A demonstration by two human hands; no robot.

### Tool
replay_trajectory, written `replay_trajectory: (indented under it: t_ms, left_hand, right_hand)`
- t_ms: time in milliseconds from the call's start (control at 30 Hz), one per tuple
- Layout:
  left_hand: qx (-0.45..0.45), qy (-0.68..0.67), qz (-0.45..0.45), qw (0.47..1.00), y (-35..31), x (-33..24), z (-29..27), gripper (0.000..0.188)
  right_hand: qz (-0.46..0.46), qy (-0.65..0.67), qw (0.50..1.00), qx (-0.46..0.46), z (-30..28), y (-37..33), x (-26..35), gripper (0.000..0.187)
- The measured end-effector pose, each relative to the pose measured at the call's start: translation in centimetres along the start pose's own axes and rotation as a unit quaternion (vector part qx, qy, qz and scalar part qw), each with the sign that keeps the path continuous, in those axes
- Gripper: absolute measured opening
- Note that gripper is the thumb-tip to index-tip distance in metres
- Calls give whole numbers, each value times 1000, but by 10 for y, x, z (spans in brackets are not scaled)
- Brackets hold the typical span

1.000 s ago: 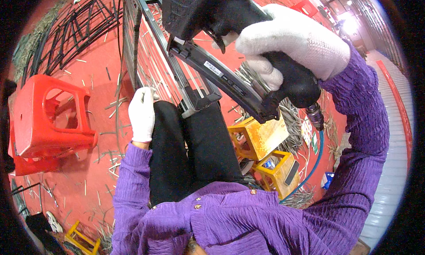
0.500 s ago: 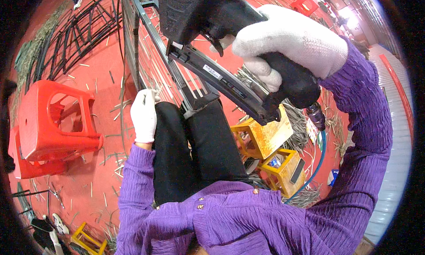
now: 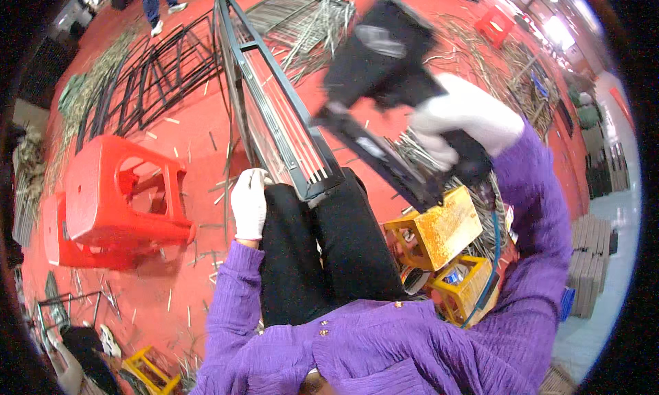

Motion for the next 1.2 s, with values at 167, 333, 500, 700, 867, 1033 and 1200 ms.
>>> replay_trajectory:
  t_ms: [167,333,500,700,867,1033,1200]
  left_hand:
    - [-10,106,78,991,3,16,-42,21]
    - [-95,130,186,969,103,8,-109,24]
    - [-135,271,241,922,264,-55,-152,39]
    - [-93,213,49,971,411,-74,-120,54]
    - [-11,88,-15,996,473,-50,-108,62]
    - [-18,332,165,929,481,-77,-113,50]
    - [37,550,103,828,391,-147,-101,24]
  right_hand:
    - [103,-86,974,-181,-125,-23,-155,34]
    - [197,-496,733,-421,-190,-21,-344,54]
    - [337,-453,639,-523,-183,-45,-463,75]
    - [270,-468,670,-509,-170,-49,-475,76]
    - [286,-421,664,-548,-164,-66,-496,73]
    - [281,-420,638,-581,-161,-80,-500,68]
    - [92,-476,603,-633,-131,-51,-401,64]
Point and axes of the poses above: each hand's wrist, its own y-axis towards the middle knuckle, its own z-axis out of the palm, x = y × z, the point moved 5 cm from there along y, towards the middle knuckle, and after that the axes turned 3 degrees about x, right-handed, at the moved point
